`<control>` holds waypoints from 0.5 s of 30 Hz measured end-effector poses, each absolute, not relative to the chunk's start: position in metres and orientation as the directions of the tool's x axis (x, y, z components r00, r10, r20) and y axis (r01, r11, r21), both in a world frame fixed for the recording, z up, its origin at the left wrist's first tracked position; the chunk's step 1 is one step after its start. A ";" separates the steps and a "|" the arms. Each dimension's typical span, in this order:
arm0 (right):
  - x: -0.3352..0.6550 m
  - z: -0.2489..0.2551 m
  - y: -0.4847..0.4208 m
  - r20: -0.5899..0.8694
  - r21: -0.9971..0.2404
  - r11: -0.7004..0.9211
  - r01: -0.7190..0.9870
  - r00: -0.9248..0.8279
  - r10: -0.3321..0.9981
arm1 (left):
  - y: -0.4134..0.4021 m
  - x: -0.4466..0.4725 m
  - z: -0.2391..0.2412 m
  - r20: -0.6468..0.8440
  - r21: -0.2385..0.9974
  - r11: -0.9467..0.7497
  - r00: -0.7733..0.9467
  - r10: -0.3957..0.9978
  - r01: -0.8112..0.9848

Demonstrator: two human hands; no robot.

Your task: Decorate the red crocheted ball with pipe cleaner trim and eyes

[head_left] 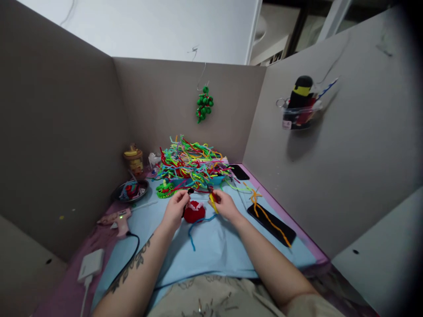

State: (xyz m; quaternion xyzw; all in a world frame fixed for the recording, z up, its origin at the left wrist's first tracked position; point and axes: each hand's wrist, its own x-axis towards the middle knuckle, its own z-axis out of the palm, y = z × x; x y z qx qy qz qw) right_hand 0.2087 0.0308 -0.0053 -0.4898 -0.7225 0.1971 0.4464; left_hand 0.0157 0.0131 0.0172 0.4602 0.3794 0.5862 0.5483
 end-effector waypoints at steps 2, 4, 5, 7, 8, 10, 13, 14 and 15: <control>0.206 -0.004 0.025 0.414 -0.705 0.455 0.545 -0.205 0.887 | 0.015 0.014 0.017 0.141 0.939 -0.153 -0.061 0.988 -0.308; 0.201 -0.004 0.020 0.386 -0.690 0.472 0.549 -0.272 0.881 | 0.017 0.013 0.016 0.173 0.931 -0.210 -0.145 0.974 -0.298; 0.199 -0.005 0.018 0.379 -0.686 0.481 0.546 -0.296 0.877 | 0.017 0.012 0.016 0.189 0.927 -0.237 -0.183 0.965 -0.291; 0.196 -0.007 0.017 0.369 -0.672 0.498 0.548 -0.336 0.867 | 0.017 0.011 0.016 0.218 0.916 -0.287 -0.254 0.942 -0.279; 0.195 -0.009 0.017 0.363 -0.660 0.507 0.555 -0.355 0.861 | 0.017 0.010 0.016 0.231 0.910 -0.311 -0.286 0.930 -0.275; 0.195 -0.012 0.018 0.345 -0.629 0.520 0.578 -0.392 0.853 | 0.015 0.010 0.016 0.261 0.901 -0.348 -0.316 0.912 -0.260; 0.195 -0.014 0.019 0.334 -0.597 0.535 0.598 -0.420 0.844 | 0.013 0.013 0.015 0.298 0.912 -0.354 -0.258 0.919 -0.208; 0.194 -0.014 0.019 0.333 -0.597 0.534 0.599 -0.420 0.844 | 0.012 0.015 0.014 0.295 0.922 -0.337 -0.220 0.930 -0.189; 0.193 -0.014 0.019 0.332 -0.602 0.529 0.598 -0.415 0.847 | 0.012 0.017 0.013 0.283 0.933 -0.314 -0.182 0.942 -0.172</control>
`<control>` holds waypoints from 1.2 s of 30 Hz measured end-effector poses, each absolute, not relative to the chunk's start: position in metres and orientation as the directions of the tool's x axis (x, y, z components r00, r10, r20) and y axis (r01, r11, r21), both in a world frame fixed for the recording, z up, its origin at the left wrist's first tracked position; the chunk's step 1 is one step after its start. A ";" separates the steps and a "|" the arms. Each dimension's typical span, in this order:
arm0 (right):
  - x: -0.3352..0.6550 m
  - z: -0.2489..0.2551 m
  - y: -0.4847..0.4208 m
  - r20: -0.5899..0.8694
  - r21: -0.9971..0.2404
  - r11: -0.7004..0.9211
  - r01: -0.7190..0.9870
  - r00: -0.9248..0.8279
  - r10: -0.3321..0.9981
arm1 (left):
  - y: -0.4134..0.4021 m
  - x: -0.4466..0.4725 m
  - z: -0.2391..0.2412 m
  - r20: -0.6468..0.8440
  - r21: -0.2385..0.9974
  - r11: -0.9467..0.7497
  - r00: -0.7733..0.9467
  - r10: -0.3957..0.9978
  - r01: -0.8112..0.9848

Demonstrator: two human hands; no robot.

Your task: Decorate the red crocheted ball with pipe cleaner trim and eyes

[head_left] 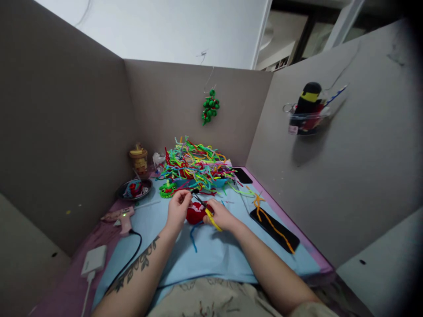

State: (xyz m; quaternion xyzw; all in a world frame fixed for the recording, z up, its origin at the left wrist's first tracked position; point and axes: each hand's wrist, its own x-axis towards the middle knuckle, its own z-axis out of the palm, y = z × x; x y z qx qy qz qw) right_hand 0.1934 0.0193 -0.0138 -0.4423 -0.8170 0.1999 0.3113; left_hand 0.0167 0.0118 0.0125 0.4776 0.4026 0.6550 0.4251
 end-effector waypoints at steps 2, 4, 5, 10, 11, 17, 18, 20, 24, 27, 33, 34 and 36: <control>0.192 -0.012 0.019 0.328 -0.617 0.512 0.598 -0.396 0.858 | 0.011 0.021 0.010 0.244 0.954 -0.259 -0.116 0.963 -0.150; 0.191 -0.011 0.018 0.330 -0.620 0.502 0.603 -0.379 0.864 | 0.010 0.024 0.008 0.206 0.968 -0.213 -0.062 0.977 -0.136; 0.191 -0.010 0.018 0.335 -0.615 0.504 0.606 -0.378 0.863 | 0.009 0.025 0.008 0.195 0.971 -0.199 -0.042 0.980 -0.129; 0.192 -0.008 0.019 0.339 -0.603 0.506 0.617 -0.375 0.863 | 0.007 0.026 0.009 0.173 0.980 -0.171 0.006 0.985 -0.098; 0.192 -0.009 0.019 0.337 -0.605 0.502 0.618 -0.372 0.865 | 0.007 0.026 0.009 0.169 0.981 -0.167 0.012 0.986 -0.095; 0.192 -0.009 0.020 0.324 -0.659 0.481 0.578 -0.359 0.875 | 0.006 0.027 0.010 0.163 0.983 -0.160 0.029 0.986 -0.085; 0.193 -0.009 0.020 0.309 -0.679 0.467 0.566 -0.357 0.882 | 0.006 0.027 0.010 0.160 0.984 -0.157 0.026 0.987 -0.080; 0.195 -0.010 0.020 0.268 -0.716 0.425 0.553 -0.345 0.900 | 0.006 0.027 0.010 0.150 0.987 -0.148 0.022 0.988 -0.069; 0.200 -0.012 0.023 0.223 -0.756 0.366 0.543 -0.313 0.923 | 0.007 0.026 0.009 0.136 0.989 -0.135 0.015 0.991 -0.056; 0.200 -0.012 0.024 0.244 -0.788 0.347 0.509 -0.260 0.934 | 0.009 0.025 0.008 0.136 0.990 -0.135 0.012 0.991 -0.041; 0.196 -0.005 0.021 0.274 -0.933 0.310 0.185 -0.196 0.942 | 0.005 0.031 0.000 0.267 0.942 -0.295 0.178 0.947 0.162; 0.195 -0.004 0.020 0.272 -0.942 0.302 0.144 -0.194 0.943 | 0.003 0.032 -0.001 0.292 0.924 -0.329 0.196 0.936 0.195; 0.195 -0.004 0.018 0.264 -0.953 0.286 0.099 -0.188 0.946 | 0.002 0.034 -0.003 0.315 0.900 -0.363 0.216 0.924 0.239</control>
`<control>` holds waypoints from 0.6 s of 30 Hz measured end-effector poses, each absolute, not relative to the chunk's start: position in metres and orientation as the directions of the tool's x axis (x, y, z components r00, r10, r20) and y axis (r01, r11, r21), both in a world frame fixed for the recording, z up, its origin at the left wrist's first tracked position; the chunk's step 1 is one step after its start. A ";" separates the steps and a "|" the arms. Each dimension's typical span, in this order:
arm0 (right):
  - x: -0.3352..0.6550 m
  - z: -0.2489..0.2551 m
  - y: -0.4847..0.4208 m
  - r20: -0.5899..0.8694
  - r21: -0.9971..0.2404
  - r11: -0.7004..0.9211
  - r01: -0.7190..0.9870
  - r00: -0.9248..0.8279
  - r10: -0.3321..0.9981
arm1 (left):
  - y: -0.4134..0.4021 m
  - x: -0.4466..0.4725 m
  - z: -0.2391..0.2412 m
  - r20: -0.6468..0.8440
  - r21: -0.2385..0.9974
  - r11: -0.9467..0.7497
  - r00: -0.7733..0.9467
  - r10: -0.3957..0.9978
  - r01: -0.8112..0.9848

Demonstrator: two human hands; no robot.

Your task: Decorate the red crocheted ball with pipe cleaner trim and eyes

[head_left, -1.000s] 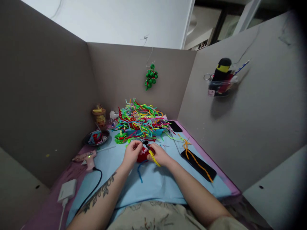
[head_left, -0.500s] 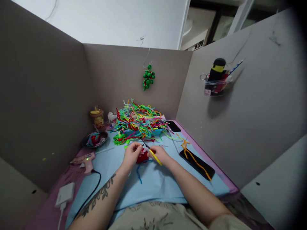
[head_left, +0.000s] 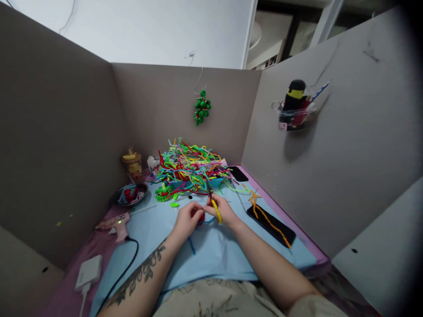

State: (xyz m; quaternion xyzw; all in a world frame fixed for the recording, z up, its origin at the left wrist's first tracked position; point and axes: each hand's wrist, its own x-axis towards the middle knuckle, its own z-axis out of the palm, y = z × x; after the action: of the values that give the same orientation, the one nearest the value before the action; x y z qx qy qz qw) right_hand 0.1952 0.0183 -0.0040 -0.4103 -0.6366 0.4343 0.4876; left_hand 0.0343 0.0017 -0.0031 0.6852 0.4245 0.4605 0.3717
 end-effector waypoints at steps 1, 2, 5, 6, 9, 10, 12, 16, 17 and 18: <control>0.195 -0.004 0.018 0.259 -0.956 0.279 0.090 -0.188 0.947 | 0.001 0.035 -0.003 0.316 0.896 -0.367 0.222 0.922 0.249; 0.196 -0.004 0.018 0.254 -0.958 0.274 0.087 -0.190 0.948 | 0.001 0.035 -0.003 0.311 0.897 -0.364 0.228 0.923 0.251; 0.198 -0.004 0.019 0.245 -0.951 0.279 0.130 -0.228 0.942 | 0.001 0.033 0.001 0.303 0.904 -0.353 0.224 0.926 0.239; 0.199 -0.003 0.020 0.244 -0.945 0.285 0.163 -0.229 0.942 | 0.002 0.030 0.004 0.309 0.905 -0.352 0.202 0.929 0.238; 0.208 -0.002 0.026 0.282 -0.881 0.311 0.356 -0.133 0.950 | 0.008 0.019 0.013 0.322 0.925 -0.323 0.039 0.946 0.199; 0.213 -0.002 0.028 0.322 -0.835 0.321 0.447 -0.077 0.944 | 0.011 0.015 0.015 0.307 0.941 -0.299 -0.027 0.951 0.157; 0.225 -0.004 0.034 0.413 -0.704 0.325 0.631 -0.008 0.911 | 0.016 0.006 0.019 0.247 0.969 -0.243 -0.128 0.961 0.042; 0.251 -0.010 0.045 0.405 -0.496 0.215 0.841 0.005 0.914 | 0.022 0.000 0.019 0.139 0.980 -0.160 -0.173 0.975 -0.118; 0.257 -0.012 0.047 0.365 -0.459 0.185 0.869 -0.005 0.931 | 0.022 0.000 0.018 0.129 0.980 -0.151 -0.164 0.978 -0.132; 0.262 -0.014 0.049 0.320 -0.424 0.159 0.892 -0.017 0.947 | 0.021 0.002 0.017 0.125 0.979 -0.146 -0.152 0.980 -0.139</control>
State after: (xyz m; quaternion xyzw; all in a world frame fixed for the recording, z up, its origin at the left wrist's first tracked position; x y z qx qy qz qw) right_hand 0.2623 0.0492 -0.0144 -0.6462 -0.7114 0.0514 0.2714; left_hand 0.0016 0.0213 0.0175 0.4573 0.4603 0.6034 0.4637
